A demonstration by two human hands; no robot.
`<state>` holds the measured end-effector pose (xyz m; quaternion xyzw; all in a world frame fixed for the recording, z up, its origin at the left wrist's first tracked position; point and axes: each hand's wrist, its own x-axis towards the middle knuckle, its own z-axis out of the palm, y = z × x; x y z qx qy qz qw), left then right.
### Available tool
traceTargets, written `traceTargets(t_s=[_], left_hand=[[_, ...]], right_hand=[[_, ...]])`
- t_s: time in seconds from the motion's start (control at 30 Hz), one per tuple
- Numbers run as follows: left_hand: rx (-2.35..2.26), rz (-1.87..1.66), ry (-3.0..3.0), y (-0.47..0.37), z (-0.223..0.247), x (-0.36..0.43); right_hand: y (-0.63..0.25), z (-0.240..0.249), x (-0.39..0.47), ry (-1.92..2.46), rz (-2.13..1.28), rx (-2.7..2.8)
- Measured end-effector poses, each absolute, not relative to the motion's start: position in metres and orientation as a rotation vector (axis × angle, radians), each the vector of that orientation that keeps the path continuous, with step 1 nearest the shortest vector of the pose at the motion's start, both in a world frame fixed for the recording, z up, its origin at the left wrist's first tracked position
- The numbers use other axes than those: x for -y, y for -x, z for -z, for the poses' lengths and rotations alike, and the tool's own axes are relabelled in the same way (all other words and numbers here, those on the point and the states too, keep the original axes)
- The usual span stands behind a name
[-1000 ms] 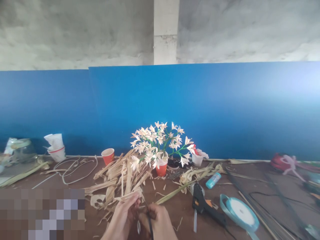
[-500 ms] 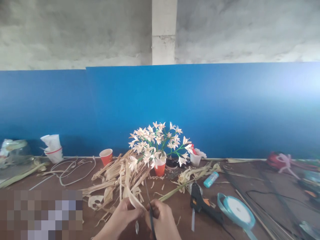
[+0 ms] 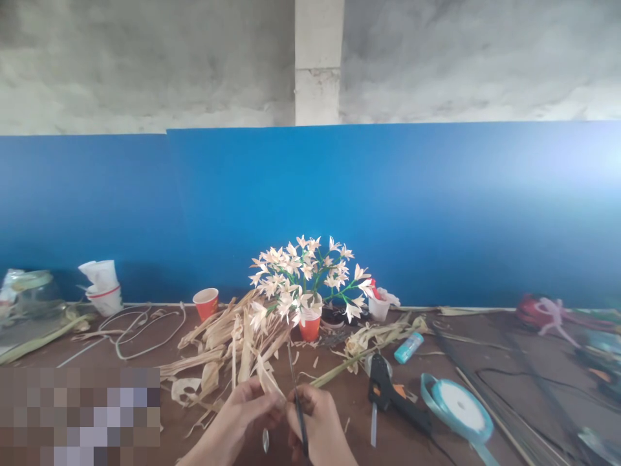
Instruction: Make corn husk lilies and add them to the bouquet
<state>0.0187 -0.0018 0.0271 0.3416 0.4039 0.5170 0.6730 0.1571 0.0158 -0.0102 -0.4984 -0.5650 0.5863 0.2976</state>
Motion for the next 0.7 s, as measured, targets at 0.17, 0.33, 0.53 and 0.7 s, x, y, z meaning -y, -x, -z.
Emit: traceTargets(t_s=[0.17,0.33,0.53,0.7], left_hand=[[-0.981,-1.196,-0.879,-0.016,-0.016,-0.002],[-1.008,-1.15,-0.908,-0.019,-0.016,0.0],[-1.15,-1.319,-0.873,-0.008,-0.012,-0.006],[-1.208,-1.45,-0.728,0.003,-0.012,-0.013]], right_hand=[[-0.165,0.001,-0.024,1.301,-1.81,1.55],[-0.165,-0.002,-0.031,1.237,-1.973,1.562],[-0.159,0.009,-0.016,1.28,-1.716,1.538],[-0.155,-0.009,0.006,1.18,-1.533,1.65]])
